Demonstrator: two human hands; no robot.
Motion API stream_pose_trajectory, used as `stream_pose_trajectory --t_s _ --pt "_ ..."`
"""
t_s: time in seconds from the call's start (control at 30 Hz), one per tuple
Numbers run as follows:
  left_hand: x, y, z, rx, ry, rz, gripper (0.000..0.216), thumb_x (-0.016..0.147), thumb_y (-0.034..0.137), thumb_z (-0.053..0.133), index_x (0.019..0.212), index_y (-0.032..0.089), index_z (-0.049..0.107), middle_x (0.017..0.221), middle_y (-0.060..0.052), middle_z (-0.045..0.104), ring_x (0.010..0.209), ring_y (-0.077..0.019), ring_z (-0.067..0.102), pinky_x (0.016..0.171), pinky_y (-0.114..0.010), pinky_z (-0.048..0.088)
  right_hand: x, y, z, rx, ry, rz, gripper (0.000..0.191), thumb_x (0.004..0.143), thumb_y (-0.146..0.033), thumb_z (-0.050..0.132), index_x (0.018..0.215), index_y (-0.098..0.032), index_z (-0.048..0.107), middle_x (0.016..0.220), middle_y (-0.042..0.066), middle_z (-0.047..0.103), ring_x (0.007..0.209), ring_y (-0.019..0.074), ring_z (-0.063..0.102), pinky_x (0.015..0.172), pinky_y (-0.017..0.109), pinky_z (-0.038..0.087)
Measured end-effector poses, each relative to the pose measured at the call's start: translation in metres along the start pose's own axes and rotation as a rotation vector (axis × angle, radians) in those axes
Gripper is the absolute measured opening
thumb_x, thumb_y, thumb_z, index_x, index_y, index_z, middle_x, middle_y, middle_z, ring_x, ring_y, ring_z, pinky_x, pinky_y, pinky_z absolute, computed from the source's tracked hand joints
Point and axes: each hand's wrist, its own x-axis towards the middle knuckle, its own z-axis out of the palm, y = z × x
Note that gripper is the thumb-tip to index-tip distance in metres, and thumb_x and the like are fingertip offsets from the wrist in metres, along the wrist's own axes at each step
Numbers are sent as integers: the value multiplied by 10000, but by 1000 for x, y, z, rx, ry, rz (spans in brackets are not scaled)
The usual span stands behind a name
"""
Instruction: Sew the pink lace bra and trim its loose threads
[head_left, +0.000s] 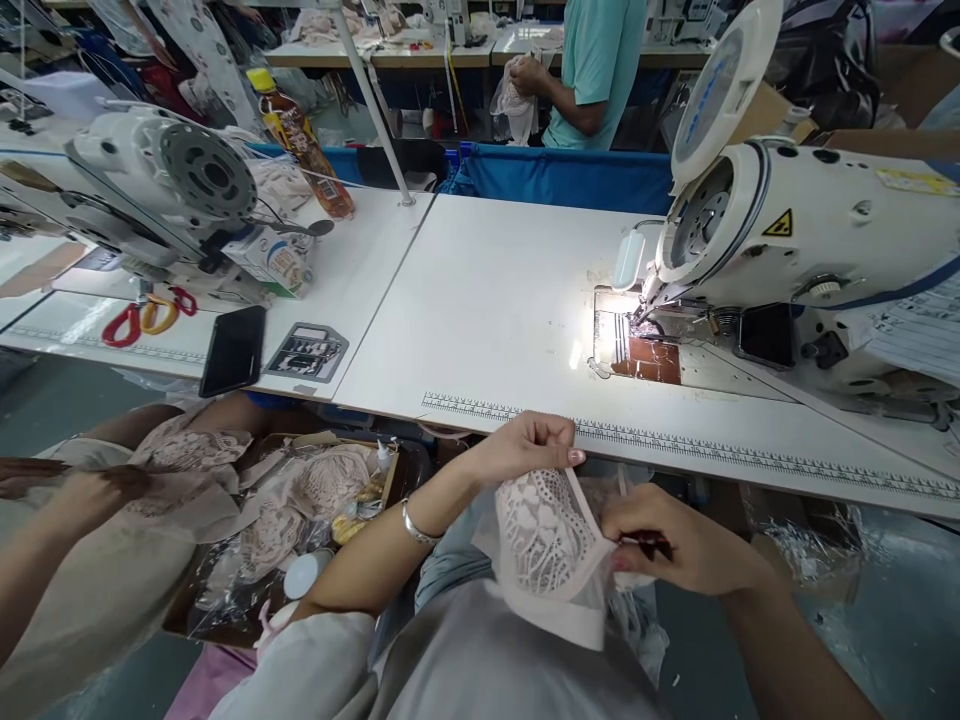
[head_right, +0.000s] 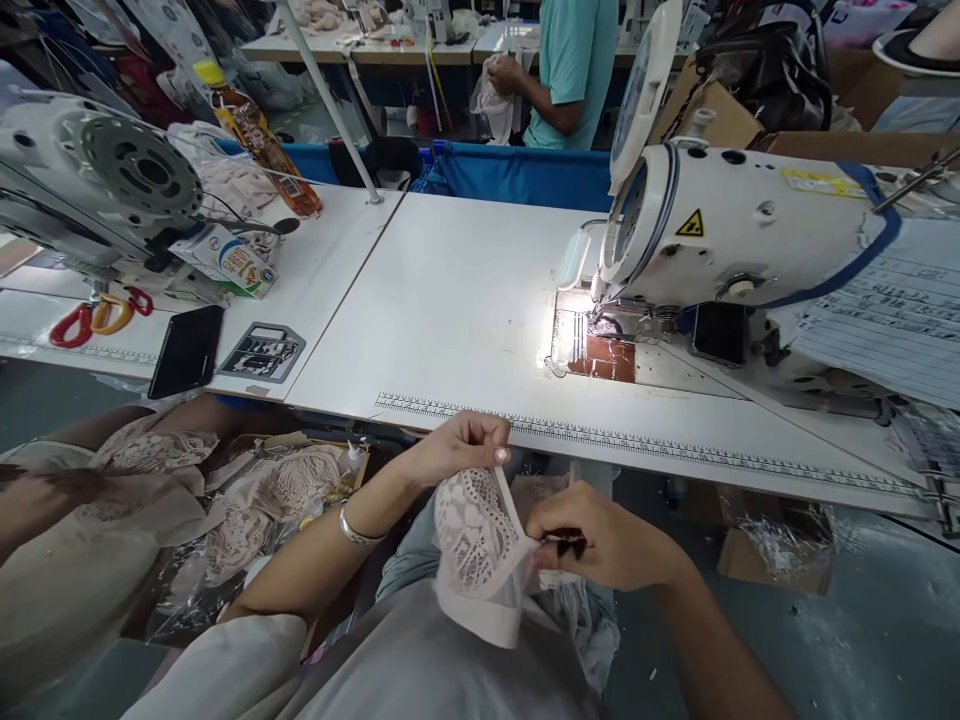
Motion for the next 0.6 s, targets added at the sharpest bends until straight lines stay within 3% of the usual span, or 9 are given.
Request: stream_pose_trajectory --t_s 0.1,0.17,0.23,0.3,0.37,0.47,0.6 --pt "-8 14 -5 501 346 261 291 783 379 804 838 174 604 796 -33 643 730 -163 559 666 -279 448 -17 -1 3 128 48 -10 574 1088 -611 447 707 -190 531 604 -6 421 501 133 360 544 278 273" --pt "-21 18 4 759 506 478 145 876 283 714 966 190 649 964 -78 701 906 -211 611 803 -349 485 -26 0 9 189 167 7 565 1075 -608 484 697 -192 546 587 -4 418 473 134 351 510 273 279" --pt "-38 16 21 881 440 609 74 935 255 649 945 183 666 905 -78 713 873 -209 629 805 -351 498 -28 0 20 185 317 41 503 1066 -541 552 708 -188 557 569 -22 382 448 120 309 475 266 244" --pt "-51 5 41 926 278 627 164 931 306 669 1003 159 669 892 -89 715 835 -210 626 773 -340 514 -25 0 32 115 446 80 421 1065 -440 587 732 -182 578 578 -28 382 454 113 308 467 265 220" --pt "-58 -9 56 989 220 606 270 926 308 676 1125 130 640 962 -112 715 874 -226 615 799 -358 525 -19 0 44 -8 530 84 352 1060 -362 594 759 -181 603 587 -25 413 469 117 345 468 267 234" --pt "-59 -26 63 997 263 560 215 949 223 630 1142 131 614 964 -104 698 883 -224 590 800 -354 518 -11 1 57 -204 608 14 232 1060 -262 569 849 -193 633 628 -16 512 484 127 431 483 263 303" --pt "-55 -30 57 812 346 472 52 937 195 627 970 155 628 888 -76 645 831 -193 572 698 -278 480 -13 9 62 -511 702 -68 161 1069 -196 511 1015 -213 662 814 40 603 604 169 537 550 275 391"
